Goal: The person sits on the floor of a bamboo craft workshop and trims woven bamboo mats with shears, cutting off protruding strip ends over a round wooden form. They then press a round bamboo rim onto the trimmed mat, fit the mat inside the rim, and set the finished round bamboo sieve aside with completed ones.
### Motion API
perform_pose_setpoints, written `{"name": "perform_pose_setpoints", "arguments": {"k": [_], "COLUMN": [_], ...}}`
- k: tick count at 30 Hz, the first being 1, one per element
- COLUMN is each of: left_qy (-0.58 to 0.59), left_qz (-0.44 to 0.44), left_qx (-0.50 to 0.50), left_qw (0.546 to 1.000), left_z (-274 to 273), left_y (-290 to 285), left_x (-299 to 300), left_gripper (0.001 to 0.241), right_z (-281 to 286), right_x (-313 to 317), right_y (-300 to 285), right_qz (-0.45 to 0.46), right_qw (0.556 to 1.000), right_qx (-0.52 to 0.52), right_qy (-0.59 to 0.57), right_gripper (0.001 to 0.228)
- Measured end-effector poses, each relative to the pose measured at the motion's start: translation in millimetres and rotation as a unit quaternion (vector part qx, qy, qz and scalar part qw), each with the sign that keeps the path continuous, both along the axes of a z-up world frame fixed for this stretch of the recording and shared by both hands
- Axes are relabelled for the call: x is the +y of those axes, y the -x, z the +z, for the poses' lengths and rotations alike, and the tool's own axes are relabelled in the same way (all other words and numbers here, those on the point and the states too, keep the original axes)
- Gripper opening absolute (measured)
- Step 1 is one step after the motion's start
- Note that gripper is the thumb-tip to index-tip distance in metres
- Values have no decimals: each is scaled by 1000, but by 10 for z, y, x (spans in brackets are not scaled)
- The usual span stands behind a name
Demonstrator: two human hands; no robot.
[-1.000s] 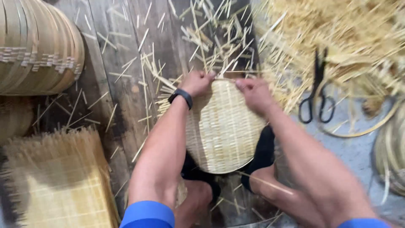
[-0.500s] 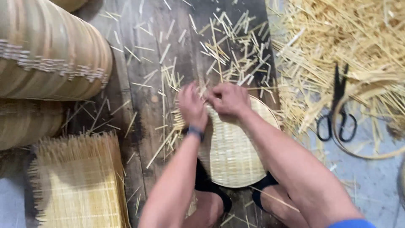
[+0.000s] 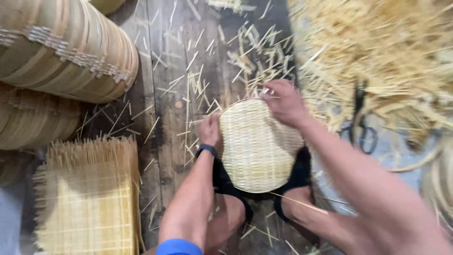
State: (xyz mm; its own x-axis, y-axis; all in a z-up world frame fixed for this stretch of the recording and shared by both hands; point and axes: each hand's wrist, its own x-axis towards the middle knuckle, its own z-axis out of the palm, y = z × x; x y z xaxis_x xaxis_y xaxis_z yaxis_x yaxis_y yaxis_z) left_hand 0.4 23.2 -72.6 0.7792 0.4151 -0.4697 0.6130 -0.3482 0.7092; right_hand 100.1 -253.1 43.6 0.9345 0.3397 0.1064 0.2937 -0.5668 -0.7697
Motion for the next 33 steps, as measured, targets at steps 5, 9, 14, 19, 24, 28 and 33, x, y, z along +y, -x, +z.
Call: {"name": "perform_pose_setpoints", "arguments": {"k": [5, 9, 14, 19, 24, 28, 33], "left_qy": [-180, -213, -133, 26, 289, 372, 477], "left_qz": [129, 64, 35, 129, 296, 400, 292], "left_qx": [-190, -205, -53, -62, -74, -236, -224], "left_qw": [957, 953, 989, 989, 907, 804, 798], "left_z": [90, 971, 755, -197, 180, 185, 1425], "left_y": [418, 853, 1115, 920, 755, 571, 764], "left_x": [72, -24, 43, 107, -129, 50, 3], "left_gripper": [33, 32, 36, 48, 55, 43, 67], "right_z": [1775, 2055, 1123, -366, -264, 94, 293], "right_x": [-1416, -1804, -1826, -1172, -594, -752, -969], "right_y": [410, 1100, 1465, 1459, 1351, 1198, 1206], "right_qz": [114, 111, 107, -56, -242, -277, -293], "right_qw": [887, 829, 905, 955, 937, 925, 891], "right_qx": [106, 165, 266, 270, 234, 260, 176], "right_qy": [434, 523, 314, 113, 99, -35, -299], "right_gripper": [55, 56, 58, 41, 38, 40, 40]}}
